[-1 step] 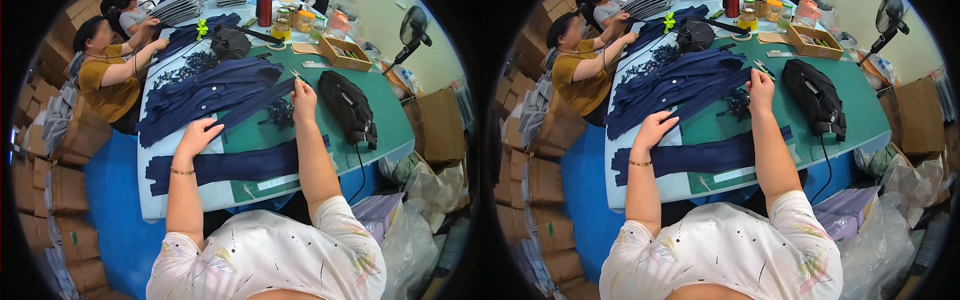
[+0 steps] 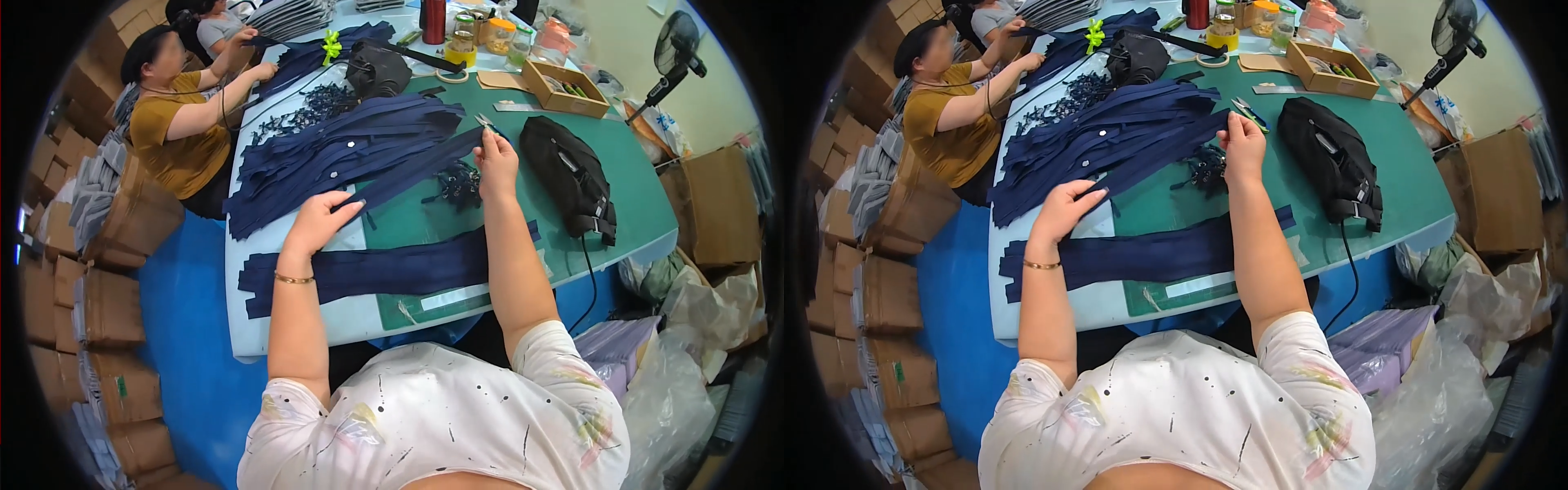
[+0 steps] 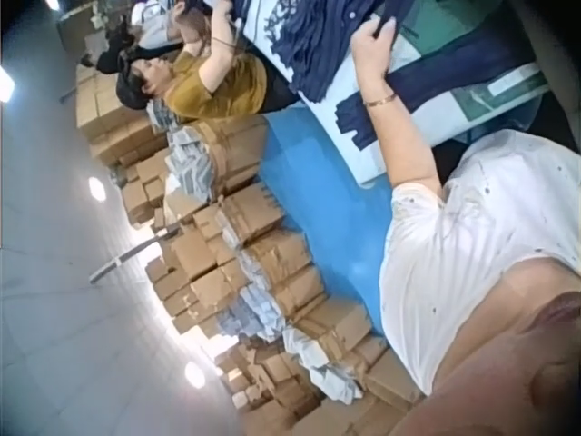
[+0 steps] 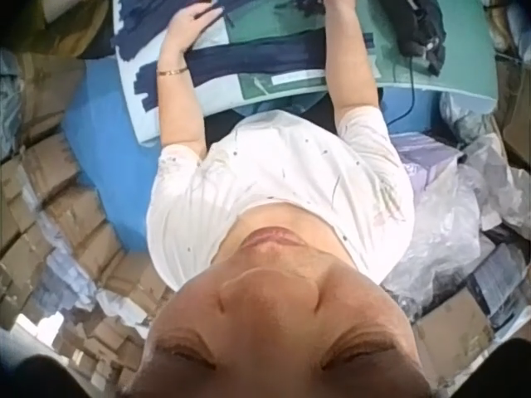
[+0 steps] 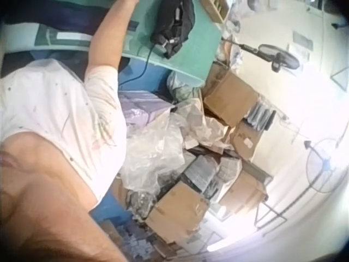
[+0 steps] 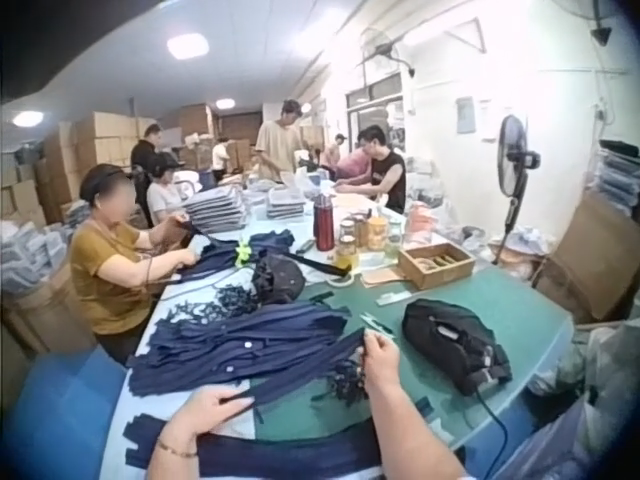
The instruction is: The recorder is manually attaching plastic adjusters or sliders onto small fabric straps at a production table.
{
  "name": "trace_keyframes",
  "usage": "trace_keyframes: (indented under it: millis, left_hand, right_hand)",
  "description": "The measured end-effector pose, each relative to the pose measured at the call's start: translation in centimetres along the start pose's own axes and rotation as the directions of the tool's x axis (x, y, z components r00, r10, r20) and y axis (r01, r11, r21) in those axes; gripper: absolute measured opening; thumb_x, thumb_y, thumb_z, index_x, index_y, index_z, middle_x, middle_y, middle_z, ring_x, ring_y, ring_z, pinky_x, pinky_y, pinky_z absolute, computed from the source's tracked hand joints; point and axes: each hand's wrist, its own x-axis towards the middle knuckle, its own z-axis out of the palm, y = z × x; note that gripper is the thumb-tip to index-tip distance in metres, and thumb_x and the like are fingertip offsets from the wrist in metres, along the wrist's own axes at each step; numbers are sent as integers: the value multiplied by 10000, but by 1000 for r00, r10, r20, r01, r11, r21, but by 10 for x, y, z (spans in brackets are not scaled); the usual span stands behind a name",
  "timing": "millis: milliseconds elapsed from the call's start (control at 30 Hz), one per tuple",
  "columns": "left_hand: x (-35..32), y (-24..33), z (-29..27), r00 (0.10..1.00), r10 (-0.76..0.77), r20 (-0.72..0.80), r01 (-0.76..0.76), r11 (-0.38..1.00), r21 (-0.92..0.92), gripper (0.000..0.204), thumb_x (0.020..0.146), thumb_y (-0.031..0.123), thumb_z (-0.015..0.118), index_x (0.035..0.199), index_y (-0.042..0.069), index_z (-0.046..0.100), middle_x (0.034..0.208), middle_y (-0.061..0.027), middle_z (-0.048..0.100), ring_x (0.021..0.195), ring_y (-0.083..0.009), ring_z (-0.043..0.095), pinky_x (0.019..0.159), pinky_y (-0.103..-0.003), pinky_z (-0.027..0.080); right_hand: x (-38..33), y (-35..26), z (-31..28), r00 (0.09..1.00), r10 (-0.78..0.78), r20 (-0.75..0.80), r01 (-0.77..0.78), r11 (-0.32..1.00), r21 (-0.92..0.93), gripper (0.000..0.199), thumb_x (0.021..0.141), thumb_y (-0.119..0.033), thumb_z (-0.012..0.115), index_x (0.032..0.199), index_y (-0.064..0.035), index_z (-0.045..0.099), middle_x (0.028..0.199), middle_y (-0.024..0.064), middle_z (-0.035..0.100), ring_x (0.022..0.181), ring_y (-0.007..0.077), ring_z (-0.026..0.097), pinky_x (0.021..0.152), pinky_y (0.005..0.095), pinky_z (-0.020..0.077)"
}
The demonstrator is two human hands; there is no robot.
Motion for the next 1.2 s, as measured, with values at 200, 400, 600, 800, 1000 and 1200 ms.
trace_keyframes:
  millis: [200,400,600,800,1000,1200]
  left_hand:
    - [5,-23,-78,950,143,-279,-61,958,282,294,755,240,722,905,-5,659,823,-85,664,745,-153,612,660,-277,471]
    - [-1,-16,-72,695,548,-467,226,450,864,335,740,328,700,1010,141,635,942,-61,572,919,-252,546,781,-419,411]
    - [-24,-4,46,875,450,180,-475,871,130,201,725,184,709,875,75,633,918,-90,581,909,-268,537,810,-354,440]
    - [-46,17,81,816,559,146,-577,803,152,252,675,210,743,848,90,605,900,-75,528,876,-276,491,772,-363,406]
    - [-55,13,93,776,624,95,-628,750,209,219,647,128,751,797,67,604,909,-81,537,892,-276,493,794,-363,397]
    - [-61,18,71,856,515,36,-506,851,-139,143,726,70,711,799,21,598,841,-68,553,756,-209,527,683,-284,434]
  right_hand:
    - [-8,-8,20,965,147,219,-162,985,53,261,920,-187,551,1061,31,525,906,69,574,871,216,647,704,251,537]
    - [-30,-14,24,896,275,348,-151,927,-343,531,884,-164,592,1319,17,348,1269,193,461,998,237,579,822,310,505]
    - [-104,-32,8,523,301,797,691,398,-604,170,760,-199,678,813,-44,634,734,119,623,694,267,604,632,329,472]
    - [-142,-58,-27,456,330,826,812,224,-538,238,659,-229,736,826,-104,621,816,55,592,836,258,583,700,364,461]
    - [-152,-43,-43,416,142,898,864,246,-439,255,643,-226,734,842,-114,621,802,50,587,839,251,577,708,374,443]
    - [-148,-91,-53,562,197,804,767,239,-595,229,730,-238,691,911,-106,647,811,85,651,786,282,619,689,369,485]
